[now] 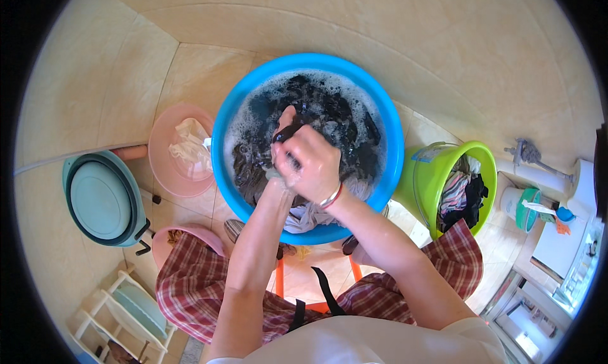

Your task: The person hand-washes various garments in a blue basin filled with soapy water. They scrub and rinse items one by one, including a striped shirt and dark pants, then transfer the washed clothes into a green bucket.

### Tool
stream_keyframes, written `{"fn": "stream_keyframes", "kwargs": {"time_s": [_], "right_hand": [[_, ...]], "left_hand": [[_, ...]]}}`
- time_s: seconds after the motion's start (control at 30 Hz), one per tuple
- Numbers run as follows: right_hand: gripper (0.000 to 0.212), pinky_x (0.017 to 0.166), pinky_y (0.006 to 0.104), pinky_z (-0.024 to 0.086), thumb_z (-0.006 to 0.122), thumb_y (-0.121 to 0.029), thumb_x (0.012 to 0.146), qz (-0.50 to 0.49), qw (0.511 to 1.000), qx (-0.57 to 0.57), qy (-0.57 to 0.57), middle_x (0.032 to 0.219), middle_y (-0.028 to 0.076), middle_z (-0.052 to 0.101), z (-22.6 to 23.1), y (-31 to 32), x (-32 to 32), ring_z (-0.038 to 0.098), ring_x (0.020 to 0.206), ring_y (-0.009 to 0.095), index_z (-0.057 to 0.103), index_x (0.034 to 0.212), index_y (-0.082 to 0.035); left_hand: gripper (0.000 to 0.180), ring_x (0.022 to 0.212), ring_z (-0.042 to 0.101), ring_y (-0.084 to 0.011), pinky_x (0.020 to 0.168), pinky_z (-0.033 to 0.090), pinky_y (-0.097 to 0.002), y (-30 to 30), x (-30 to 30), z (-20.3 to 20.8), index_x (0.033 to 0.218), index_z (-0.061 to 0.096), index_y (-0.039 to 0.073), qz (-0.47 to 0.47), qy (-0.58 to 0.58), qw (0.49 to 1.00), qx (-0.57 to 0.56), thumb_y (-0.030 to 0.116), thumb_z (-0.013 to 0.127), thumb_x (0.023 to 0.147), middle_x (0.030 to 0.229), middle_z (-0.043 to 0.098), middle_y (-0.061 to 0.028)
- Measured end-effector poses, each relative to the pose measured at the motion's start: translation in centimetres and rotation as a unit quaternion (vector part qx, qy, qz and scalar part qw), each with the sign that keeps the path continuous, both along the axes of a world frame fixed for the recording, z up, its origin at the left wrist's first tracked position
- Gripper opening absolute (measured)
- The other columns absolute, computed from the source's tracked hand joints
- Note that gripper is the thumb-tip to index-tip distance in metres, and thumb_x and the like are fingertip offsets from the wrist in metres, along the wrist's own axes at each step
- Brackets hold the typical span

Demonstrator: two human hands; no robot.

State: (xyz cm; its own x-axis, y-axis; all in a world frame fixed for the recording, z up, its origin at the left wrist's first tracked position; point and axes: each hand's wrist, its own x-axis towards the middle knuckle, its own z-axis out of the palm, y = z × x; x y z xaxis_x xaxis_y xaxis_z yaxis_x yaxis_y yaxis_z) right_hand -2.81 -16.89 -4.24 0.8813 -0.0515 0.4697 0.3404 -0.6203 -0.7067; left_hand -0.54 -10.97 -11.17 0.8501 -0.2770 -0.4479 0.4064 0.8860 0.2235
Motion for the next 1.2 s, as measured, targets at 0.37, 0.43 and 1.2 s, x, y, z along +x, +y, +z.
{"fn": "stream_keyframes", "kwargs": {"time_s": [0.37, 0.43, 1.2], "right_hand": [[0.028, 0.076, 0.0457, 0.05, 0.057, -0.031, 0.091, -0.116, 0.961, -0.161, 0.194, 0.107, 0.015, 0.056, -14.7, -9.7, 0.1, 0.059, 0.088, 0.038, 0.059, 0.104, -0.007], [0.044, 0.079, 0.0471, 0.051, 0.058, -0.021, 0.088, -0.025, 0.95, -0.28, 0.139, 0.124, 0.016, 0.049, -16.0, -10.7, -2.4, 0.059, 0.092, 0.04, 0.048, 0.13, -0.011], [0.035, 0.054, 0.0267, 0.045, 0.078, -0.033, 0.066, 0.109, 0.988, -0.109, 0.009, 0.081, -0.001, 0.051, 1.6, 2.3, -2.6, 0.053, 0.067, 0.015, 0.066, 0.095, -0.017]], "left_hand": [[0.065, 0.134, 0.031, -0.0264, 0.102, 0.032, -0.0525, 3.1, -0.8, -5.3, 0.147, 0.033, 0.02, -0.096, 0.12, 0.928, 0.338, 0.049, 0.055, 0.093, 0.15, 0.032, -0.0045], [0.069, 0.14, 0.014, -0.0346, 0.105, 0.03, -0.0559, 3.6, -0.8, -5.7, 0.15, 0.021, 0.026, -0.135, 0.114, 0.936, 0.303, 0.049, 0.053, 0.094, 0.155, 0.016, -0.0028], [0.041, 0.08, 0.061, -0.0163, 0.072, 0.051, -0.03, 3.8, -0.1, -2.4, 0.113, 0.059, 0.009, -0.226, -0.051, 0.918, -0.323, 0.044, 0.05, 0.094, 0.09, 0.063, -0.0063]]}}
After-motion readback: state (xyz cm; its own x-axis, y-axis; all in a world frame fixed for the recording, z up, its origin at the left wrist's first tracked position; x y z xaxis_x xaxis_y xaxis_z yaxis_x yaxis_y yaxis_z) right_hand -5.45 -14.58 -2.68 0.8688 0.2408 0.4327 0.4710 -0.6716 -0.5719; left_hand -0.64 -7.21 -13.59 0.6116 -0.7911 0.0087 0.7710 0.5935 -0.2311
